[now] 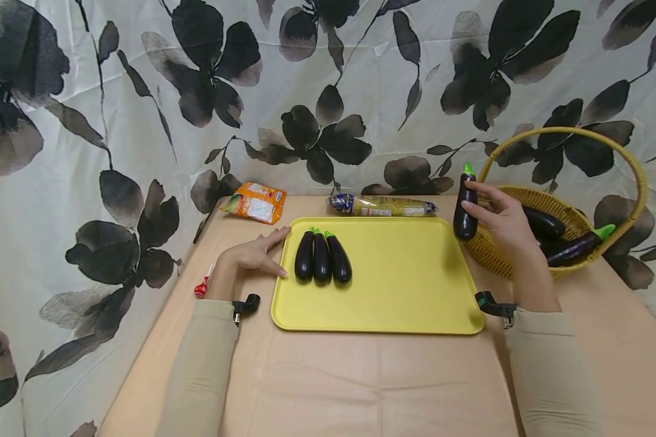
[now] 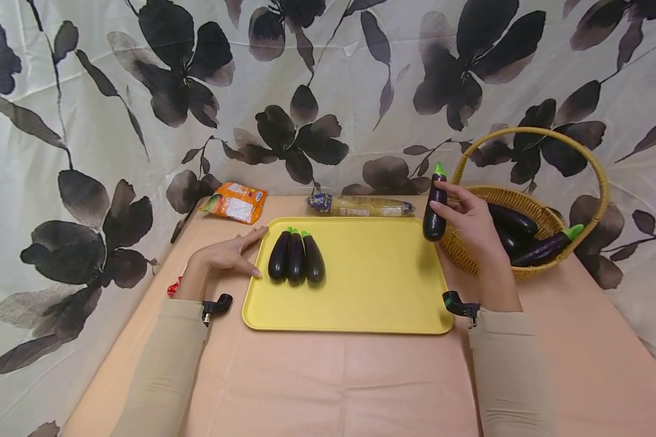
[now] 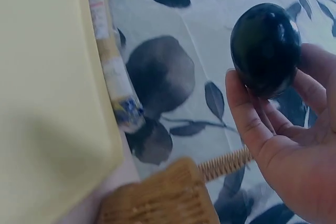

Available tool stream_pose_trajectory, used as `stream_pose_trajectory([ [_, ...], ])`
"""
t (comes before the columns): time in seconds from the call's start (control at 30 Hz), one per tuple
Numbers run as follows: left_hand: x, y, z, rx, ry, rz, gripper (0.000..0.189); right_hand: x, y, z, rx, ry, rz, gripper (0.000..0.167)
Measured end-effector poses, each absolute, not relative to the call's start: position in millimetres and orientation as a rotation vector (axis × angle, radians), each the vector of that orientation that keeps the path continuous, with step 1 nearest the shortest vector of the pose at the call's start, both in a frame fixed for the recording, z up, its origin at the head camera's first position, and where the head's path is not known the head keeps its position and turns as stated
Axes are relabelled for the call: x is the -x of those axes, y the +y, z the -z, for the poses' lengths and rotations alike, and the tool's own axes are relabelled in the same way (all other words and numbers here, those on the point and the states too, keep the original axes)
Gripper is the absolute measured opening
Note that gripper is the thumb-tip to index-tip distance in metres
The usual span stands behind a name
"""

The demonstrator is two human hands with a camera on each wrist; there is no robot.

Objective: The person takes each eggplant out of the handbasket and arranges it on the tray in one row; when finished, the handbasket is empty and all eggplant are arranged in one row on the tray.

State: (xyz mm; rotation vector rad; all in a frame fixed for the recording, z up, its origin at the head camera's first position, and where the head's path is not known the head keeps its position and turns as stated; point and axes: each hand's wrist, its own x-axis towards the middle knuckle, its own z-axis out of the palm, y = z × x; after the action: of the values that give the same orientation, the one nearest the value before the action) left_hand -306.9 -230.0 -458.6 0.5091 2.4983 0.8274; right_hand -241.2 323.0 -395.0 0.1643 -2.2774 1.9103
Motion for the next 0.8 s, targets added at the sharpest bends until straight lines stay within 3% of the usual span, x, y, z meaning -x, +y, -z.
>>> stream_pose_trajectory([
  [0.8,308.2,-231.9,461.6,-0.524,2.49,-0.86,0.131,247.9,241.0,408.3,-0.539,-2.641,-1.747,0.059],
])
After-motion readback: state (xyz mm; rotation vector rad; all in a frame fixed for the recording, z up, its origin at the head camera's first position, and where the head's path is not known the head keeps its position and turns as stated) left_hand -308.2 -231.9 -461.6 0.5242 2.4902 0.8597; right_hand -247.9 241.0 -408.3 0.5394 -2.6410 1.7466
